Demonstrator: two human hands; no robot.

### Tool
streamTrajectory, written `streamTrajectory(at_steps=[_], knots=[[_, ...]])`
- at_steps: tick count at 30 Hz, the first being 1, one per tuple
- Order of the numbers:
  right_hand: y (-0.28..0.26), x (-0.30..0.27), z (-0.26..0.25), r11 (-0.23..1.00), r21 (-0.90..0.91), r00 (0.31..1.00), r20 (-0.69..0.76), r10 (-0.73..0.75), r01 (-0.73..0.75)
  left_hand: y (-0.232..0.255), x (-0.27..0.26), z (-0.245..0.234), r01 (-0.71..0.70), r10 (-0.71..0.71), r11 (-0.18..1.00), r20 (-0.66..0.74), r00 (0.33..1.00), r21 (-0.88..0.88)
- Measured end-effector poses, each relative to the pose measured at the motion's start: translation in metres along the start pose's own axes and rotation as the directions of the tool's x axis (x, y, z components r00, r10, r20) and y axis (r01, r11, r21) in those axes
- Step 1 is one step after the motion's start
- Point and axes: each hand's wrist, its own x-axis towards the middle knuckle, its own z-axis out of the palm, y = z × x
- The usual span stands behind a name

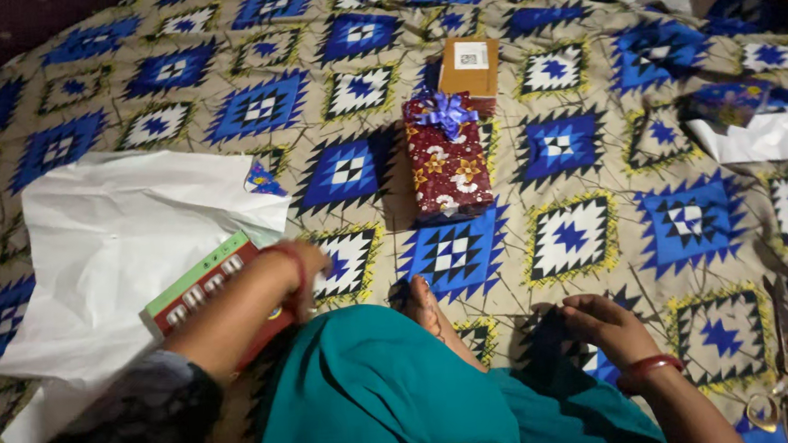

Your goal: The person wraps a small box with floral wrapping paper, secures it with tape, and ties a blue ribbon bow. They then place a larger box onto a sheet of wrapping paper and begin folding the paper around it.

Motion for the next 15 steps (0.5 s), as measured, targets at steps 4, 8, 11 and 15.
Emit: streamTrajectory(at_steps=[4,8,11,15], knots=[[-0.005,-0.006,0.004,0.986,-0.159,0.998,-0.037,-0.049,0.043,-0.027,-0.002,0.022,-0.038,0.030,0.998,0.140,0.990,0.055],[-0.007,-0.010,0.009,0.975,-0.219,0.995,-0.087,-0.047,0.027,-0.028,0.007,0.007,-0.100,0.029,0.968,0.298,0.954,0.228],[-0.009,-0.012,0.015,0.959,-0.285,0.993,-0.106,-0.044,0.012,-0.023,0.003,-0.004,-0.127,-0.008,0.927,0.357,0.934,0.353],[-0.016,-0.020,0.026,0.990,-0.138,0.997,-0.071,-0.006,-0.004,-0.021,-0.009,-0.011,-0.170,0.006,0.903,0.386,0.922,0.394]])
